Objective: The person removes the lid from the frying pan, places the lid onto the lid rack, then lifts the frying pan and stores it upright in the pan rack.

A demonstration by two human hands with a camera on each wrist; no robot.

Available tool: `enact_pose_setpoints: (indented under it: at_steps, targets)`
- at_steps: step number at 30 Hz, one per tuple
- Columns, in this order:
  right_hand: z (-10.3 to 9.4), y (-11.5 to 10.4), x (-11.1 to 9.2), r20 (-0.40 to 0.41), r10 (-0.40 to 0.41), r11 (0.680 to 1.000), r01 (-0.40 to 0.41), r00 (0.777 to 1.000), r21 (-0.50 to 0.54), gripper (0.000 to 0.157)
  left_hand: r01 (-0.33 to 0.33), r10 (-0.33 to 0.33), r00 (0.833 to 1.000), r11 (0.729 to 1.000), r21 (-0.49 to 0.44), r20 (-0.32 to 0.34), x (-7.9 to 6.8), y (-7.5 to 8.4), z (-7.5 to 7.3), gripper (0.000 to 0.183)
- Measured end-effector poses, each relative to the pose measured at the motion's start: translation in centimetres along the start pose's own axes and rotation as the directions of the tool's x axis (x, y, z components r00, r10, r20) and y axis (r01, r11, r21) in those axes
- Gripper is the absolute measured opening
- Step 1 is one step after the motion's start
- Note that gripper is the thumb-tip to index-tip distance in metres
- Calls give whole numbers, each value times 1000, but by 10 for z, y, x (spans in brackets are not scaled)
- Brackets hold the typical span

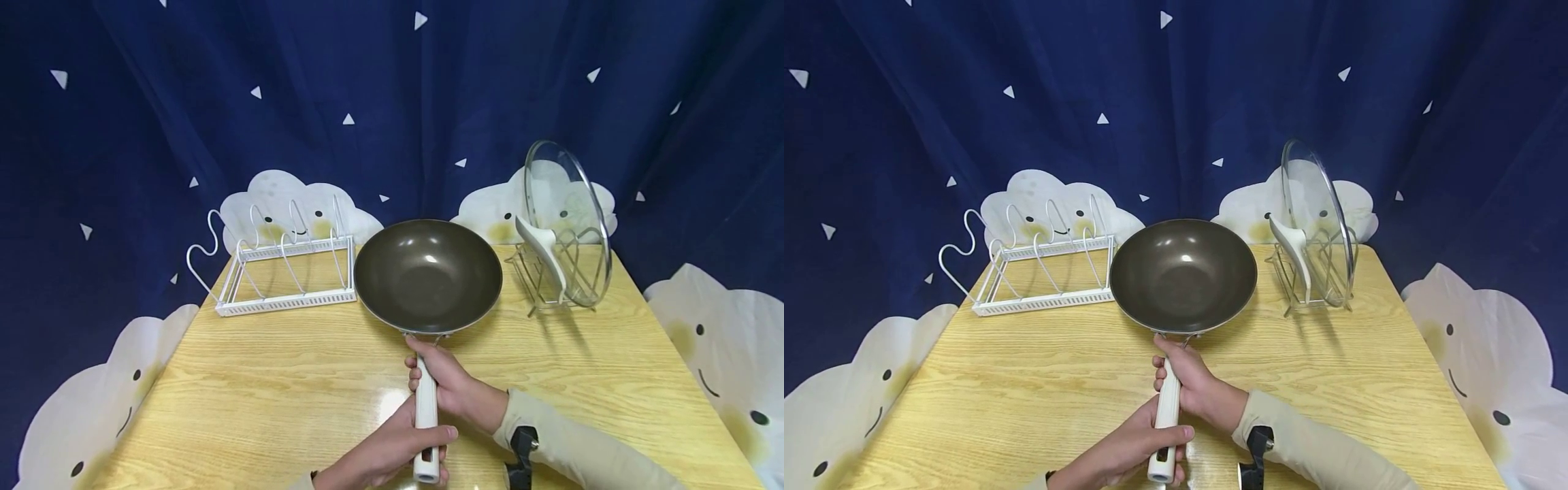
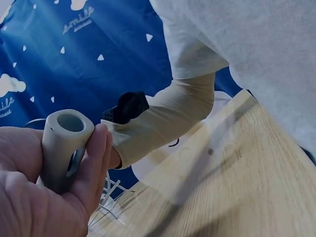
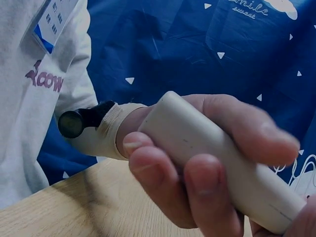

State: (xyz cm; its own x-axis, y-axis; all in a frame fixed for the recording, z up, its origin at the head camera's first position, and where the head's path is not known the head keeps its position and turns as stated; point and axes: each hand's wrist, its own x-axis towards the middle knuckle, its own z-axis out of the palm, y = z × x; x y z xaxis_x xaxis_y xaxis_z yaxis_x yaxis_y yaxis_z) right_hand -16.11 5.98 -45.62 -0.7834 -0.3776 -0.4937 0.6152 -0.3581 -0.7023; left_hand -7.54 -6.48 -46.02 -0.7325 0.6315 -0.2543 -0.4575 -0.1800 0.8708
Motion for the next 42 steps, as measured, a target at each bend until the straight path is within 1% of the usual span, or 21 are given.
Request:
enact_pose_setpoints:
  at_steps: [3, 8, 10, 16, 19, 27, 35, 42]
  targets:
    - [0, 1, 1, -35, -8, 1000, 8, 999, -2, 25, -11, 11, 1000, 1000, 5, -1, 2, 0, 2, 56]
    - [1, 2, 2, -48, -5, 1000, 5, 999, -4, 30, -8, 8, 1000, 1000, -12, -6, 2, 0, 4, 72]
    - [2, 1, 2, -46, -1, 1000, 1, 999, -5, 30, -3, 3, 1000, 1000, -22, -13, 2, 0, 5, 76]
    - [1, 0, 4, -61, 14, 999, -16, 998, -30, 31, -1, 0, 1000, 999, -44, -21, 2, 0, 8, 69]
    - [1, 1, 4, -63, 19, 999, -22, 998, -47, 33, 0, -2, 1000, 999, -51, -29, 3, -1, 9, 69]
    - [3, -2, 4, -47, 45, 999, -46, 998, -13, 33, -21, 19, 999, 999, -31, -50, 1, 1, 10, 71]
    - [6, -8, 3, -37, 74, 997, -75, 997, -9, 36, -39, 40, 998, 999, 10, -56, 0, 7, 11, 66]
    - [8, -9, 3, -33, 95, 995, -94, 995, 26, 34, -27, 28, 997, 999, 19, -75, -1, 9, 9, 65]
